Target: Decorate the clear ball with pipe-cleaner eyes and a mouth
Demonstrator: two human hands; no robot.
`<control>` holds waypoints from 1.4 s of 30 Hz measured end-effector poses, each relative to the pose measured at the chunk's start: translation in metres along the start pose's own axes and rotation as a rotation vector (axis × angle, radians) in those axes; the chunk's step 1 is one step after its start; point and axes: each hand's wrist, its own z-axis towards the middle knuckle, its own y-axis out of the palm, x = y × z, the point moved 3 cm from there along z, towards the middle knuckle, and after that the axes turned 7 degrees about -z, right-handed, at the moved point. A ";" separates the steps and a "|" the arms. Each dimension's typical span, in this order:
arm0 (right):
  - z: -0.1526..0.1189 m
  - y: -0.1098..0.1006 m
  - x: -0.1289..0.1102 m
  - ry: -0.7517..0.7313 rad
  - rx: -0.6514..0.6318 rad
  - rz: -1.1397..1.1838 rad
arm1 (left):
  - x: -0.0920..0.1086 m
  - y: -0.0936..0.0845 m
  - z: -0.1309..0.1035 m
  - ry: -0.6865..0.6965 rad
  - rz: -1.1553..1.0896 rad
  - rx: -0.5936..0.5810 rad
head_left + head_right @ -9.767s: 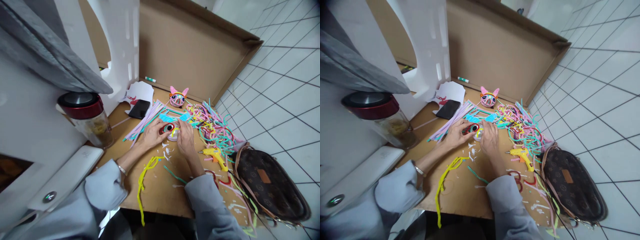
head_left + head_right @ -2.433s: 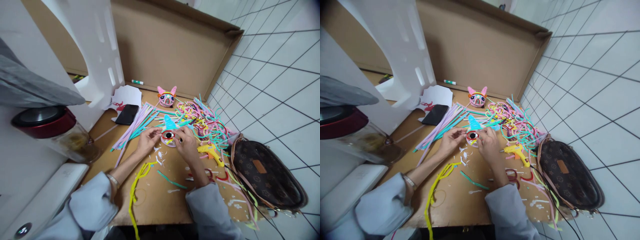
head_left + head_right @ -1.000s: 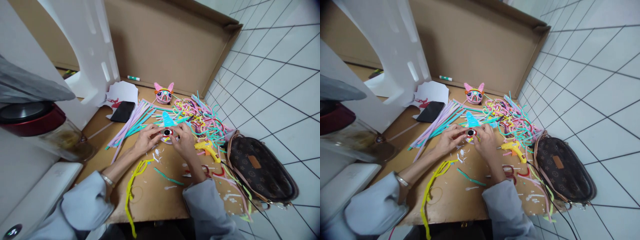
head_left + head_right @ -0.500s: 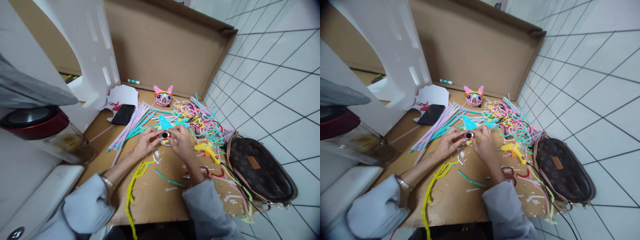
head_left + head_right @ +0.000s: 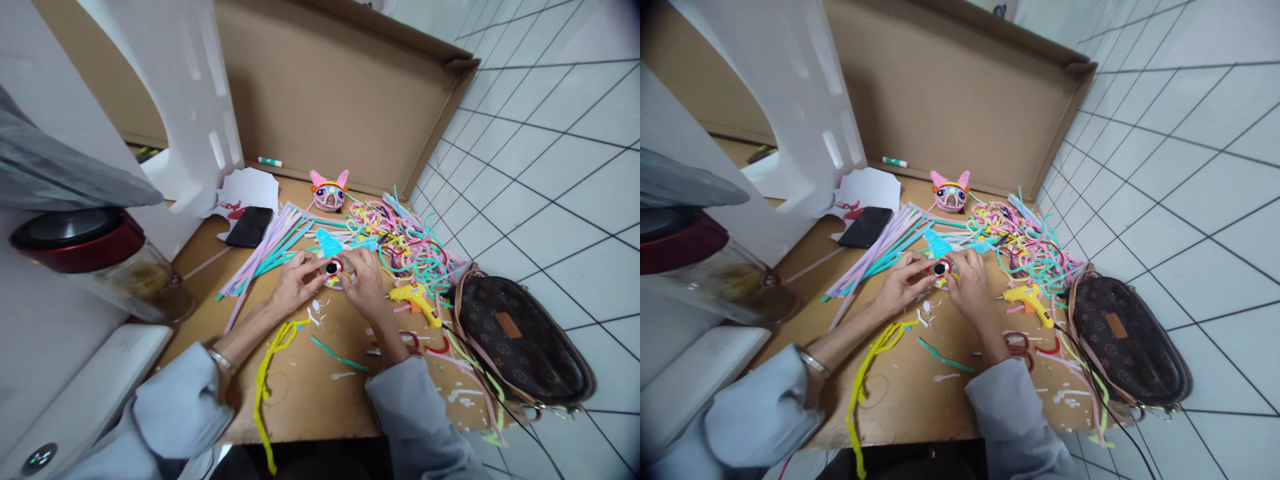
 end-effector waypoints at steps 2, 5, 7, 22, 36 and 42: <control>0.000 -0.002 -0.001 -0.001 -0.008 0.000 | 0.001 0.000 0.001 0.004 0.009 -0.005; 0.000 -0.003 -0.001 0.001 -0.022 -0.002 | 0.000 -0.001 0.002 0.014 0.017 -0.005; 0.000 -0.003 -0.001 0.002 -0.027 -0.008 | 0.000 -0.001 0.003 0.016 0.023 -0.004; 0.000 -0.001 -0.003 0.005 0.029 -0.009 | 0.000 0.001 0.004 0.044 0.027 -0.003; -0.001 0.004 0.000 -0.004 0.018 -0.022 | 0.005 -0.001 0.003 -0.050 -0.048 0.053; -0.002 0.004 -0.004 0.003 0.016 -0.022 | 0.008 0.004 0.002 -0.133 -0.102 0.170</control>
